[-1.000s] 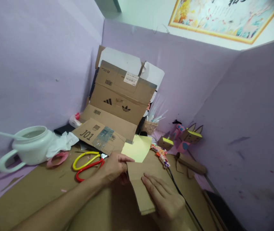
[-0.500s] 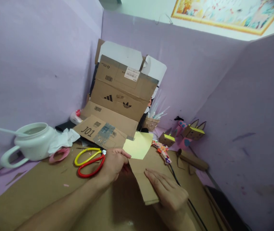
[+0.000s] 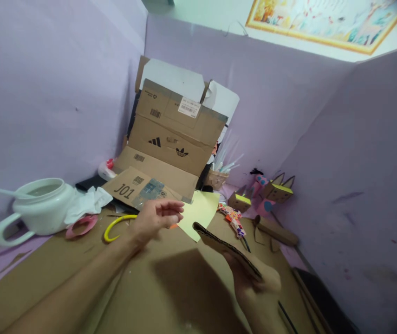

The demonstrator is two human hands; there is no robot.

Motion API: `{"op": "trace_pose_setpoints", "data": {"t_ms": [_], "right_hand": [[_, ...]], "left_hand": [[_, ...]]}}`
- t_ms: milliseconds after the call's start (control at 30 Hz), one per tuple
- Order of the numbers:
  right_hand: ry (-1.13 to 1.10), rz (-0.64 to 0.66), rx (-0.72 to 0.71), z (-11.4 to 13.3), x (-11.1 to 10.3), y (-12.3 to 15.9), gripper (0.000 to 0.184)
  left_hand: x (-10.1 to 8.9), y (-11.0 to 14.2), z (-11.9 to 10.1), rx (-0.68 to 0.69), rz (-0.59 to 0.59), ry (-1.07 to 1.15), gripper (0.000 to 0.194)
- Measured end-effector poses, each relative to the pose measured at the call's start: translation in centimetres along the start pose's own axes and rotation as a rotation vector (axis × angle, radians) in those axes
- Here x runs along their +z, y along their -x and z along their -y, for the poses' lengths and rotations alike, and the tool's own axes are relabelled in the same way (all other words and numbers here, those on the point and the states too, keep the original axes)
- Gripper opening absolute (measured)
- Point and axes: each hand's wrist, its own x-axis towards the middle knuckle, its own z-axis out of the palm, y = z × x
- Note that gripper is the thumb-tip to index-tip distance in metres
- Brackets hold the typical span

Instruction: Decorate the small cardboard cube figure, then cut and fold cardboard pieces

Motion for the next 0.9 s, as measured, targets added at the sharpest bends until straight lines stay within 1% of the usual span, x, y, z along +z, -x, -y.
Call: {"op": "trace_pose_setpoints", "data": {"t_ms": [33, 67, 100, 167, 233, 267, 300, 367, 467, 600, 733, 800, 867, 900], "right_hand": [[-0.051, -0.011, 0.104, 0.3, 0.2, -0.1, 0.01], [-0.102, -0.02, 0.218, 0.6, 0.3, -0.2, 0.009], [-0.157, -0.033, 0.326, 0.8, 0.5, -0.2, 0.011], [-0.289, -0.024, 0.514, 1.1, 0.7, -0.1, 0.019], [-0.464, 0.047, 0.655, 1.4, 1.0, 0.1, 0.033], [-0.561, 0.096, 0.708, 1.5, 1.1, 0.2, 0.036], [-0.653, 0.139, 0.749, 1.8, 1.2, 0.3, 0.037], [-0.799, 0.187, 0.805, 2.3, 1.4, 0.4, 0.038], [-0.948, 0.195, 0.867, 3.0, 1.7, 0.4, 0.043], [-1.091, 0.244, 1.045, 3.7, 2.1, 0.7, 0.049], [-1.175, 0.23, 1.139, 4.0, 2.9, 1.1, 0.051], [-1.202, 0.247, 1.19, 3.7, 3.2, 1.0, 0.044], [-1.247, 0.3, 1.268, 2.8, 3.3, 0.6, 0.037], [-1.279, 0.34, 1.308, 2.2, 3.2, 0.3, 0.037]], "left_hand": [[0.1, 0.2, 0.0, 0.016, 0.04, -0.035, 0.034], [0.3, 0.5, 0.0, 0.036, 0.082, -0.082, 0.036], [0.7, 0.8, 0.0, 0.068, 0.114, -0.137, 0.036], [1.7, 1.5, 0.2, 0.167, 0.14, -0.236, 0.031], [2.7, 2.1, 0.3, 0.25, 0.13, -0.263, 0.02], [3.0, 2.4, 0.3, 0.272, 0.111, -0.257, 0.013], [3.3, 2.6, 0.3, 0.282, 0.085, -0.25, 0.007], [3.6, 2.8, 0.4, 0.277, 0.013, -0.246, 0.016], [3.6, 2.8, 0.7, 0.222, -0.06, -0.194, 0.024], [3.6, 2.6, 1.6, 0.085, -0.125, -0.036, 0.029], [3.7, 2.1, 2.2, 0.063, -0.179, -0.031, 0.035], [3.8, 1.7, 2.2, 0.05, -0.187, -0.027, 0.041], [3.7, 1.2, 2.1, 0.019, -0.149, -0.009, 0.044], [3.8, 1.1, 2.0, -0.002, -0.117, 0.009, 0.043]]}}
